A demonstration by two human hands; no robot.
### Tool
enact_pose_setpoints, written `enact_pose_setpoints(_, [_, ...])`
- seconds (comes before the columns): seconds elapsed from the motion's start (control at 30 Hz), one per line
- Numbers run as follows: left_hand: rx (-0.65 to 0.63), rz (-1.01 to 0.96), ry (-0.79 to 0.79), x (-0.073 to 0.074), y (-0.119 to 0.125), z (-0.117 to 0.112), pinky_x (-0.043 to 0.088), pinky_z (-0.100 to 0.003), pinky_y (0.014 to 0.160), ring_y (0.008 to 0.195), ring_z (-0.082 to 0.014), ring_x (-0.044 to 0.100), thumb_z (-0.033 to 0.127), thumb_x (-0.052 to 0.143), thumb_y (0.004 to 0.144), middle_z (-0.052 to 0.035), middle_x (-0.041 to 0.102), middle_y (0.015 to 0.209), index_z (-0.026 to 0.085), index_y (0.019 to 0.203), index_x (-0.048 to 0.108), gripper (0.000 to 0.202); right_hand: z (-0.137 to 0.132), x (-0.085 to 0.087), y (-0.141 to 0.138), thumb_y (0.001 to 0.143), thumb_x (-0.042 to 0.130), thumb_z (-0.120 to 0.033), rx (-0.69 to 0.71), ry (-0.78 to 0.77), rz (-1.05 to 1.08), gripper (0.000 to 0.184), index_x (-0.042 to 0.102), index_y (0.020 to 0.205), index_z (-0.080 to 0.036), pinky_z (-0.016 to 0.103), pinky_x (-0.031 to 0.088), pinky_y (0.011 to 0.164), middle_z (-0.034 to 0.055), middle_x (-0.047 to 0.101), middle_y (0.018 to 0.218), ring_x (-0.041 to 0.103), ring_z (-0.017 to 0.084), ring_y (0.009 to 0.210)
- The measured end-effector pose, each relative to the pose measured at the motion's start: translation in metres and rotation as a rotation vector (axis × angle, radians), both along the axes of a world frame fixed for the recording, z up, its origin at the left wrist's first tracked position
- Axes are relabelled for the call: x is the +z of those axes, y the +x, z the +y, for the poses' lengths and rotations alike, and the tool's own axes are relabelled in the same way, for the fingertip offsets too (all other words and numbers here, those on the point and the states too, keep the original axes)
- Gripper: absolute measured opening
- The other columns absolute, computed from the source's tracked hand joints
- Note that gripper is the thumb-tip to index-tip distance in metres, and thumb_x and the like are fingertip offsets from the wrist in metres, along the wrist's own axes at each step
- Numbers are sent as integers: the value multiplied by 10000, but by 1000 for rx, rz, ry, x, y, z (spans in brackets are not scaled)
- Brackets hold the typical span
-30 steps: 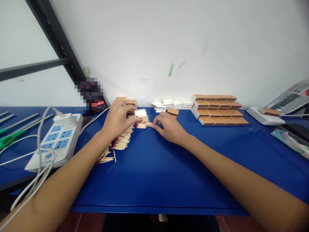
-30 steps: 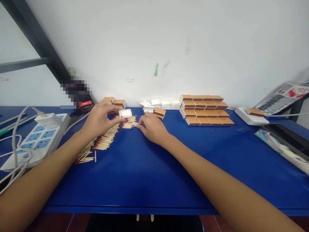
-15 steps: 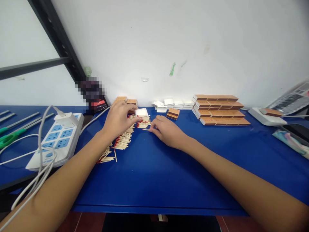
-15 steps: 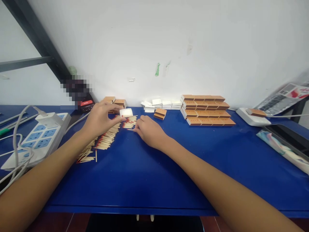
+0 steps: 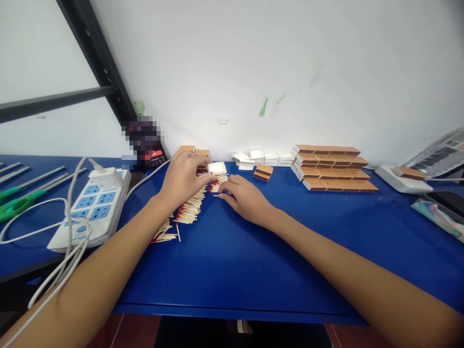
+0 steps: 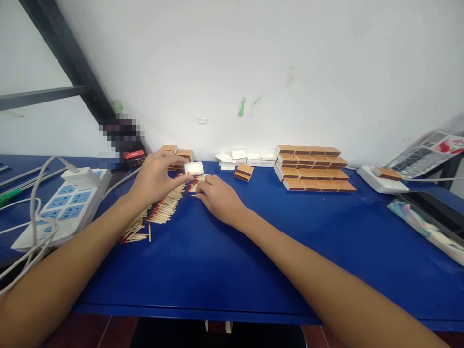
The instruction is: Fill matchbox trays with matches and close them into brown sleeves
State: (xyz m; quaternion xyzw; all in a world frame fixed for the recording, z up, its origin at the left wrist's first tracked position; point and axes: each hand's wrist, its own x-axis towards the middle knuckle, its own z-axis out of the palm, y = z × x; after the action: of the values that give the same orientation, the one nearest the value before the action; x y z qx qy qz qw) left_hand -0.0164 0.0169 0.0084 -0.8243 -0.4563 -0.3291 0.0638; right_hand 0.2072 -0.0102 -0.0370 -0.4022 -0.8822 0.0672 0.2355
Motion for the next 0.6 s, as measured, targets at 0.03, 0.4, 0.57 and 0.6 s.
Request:
enact_pose_setpoints(0.03, [-2,3,0,0,0,0,508,-467,979,1035,-301,691,339,877,840,-61,784,1039,231,1103,779,300,0,0,0,1066,584,-208,-2,0,-3,106,688,1076,-191,364,447,887,82,639,1032,568,237,994])
enact_pose_setpoints(0.4, [-10,-5,-10,1,1,-1,513,-464,975,1032,-297,690,348,877,841,-55,788,1043,242,1100,782,295,3,-3,1,1072,591,-257,-5,24,0,133,703,1121,-204,366,450,879,81,629,1025,574,246,1009])
enact_pose_setpoints(0.57, [-10,-8,-7,0,1,-1,512,-473,984,1035,-301,697,354,889,835,-55,792,1043,244,1092,781,300,3,-3,2,1062,602,-230,4,17,13,95,692,1076,-202,356,443,862,74,632,1016,573,237,988])
enact_pose_setpoints(0.6, [-11,-7,-7,0,1,-1,512,-473,984,1035,-303,697,351,889,836,-58,793,1042,239,1094,781,301,2,-2,1,1061,604,-226,4,15,14,90,690,1076,-201,355,442,859,73,633,1019,572,237,987])
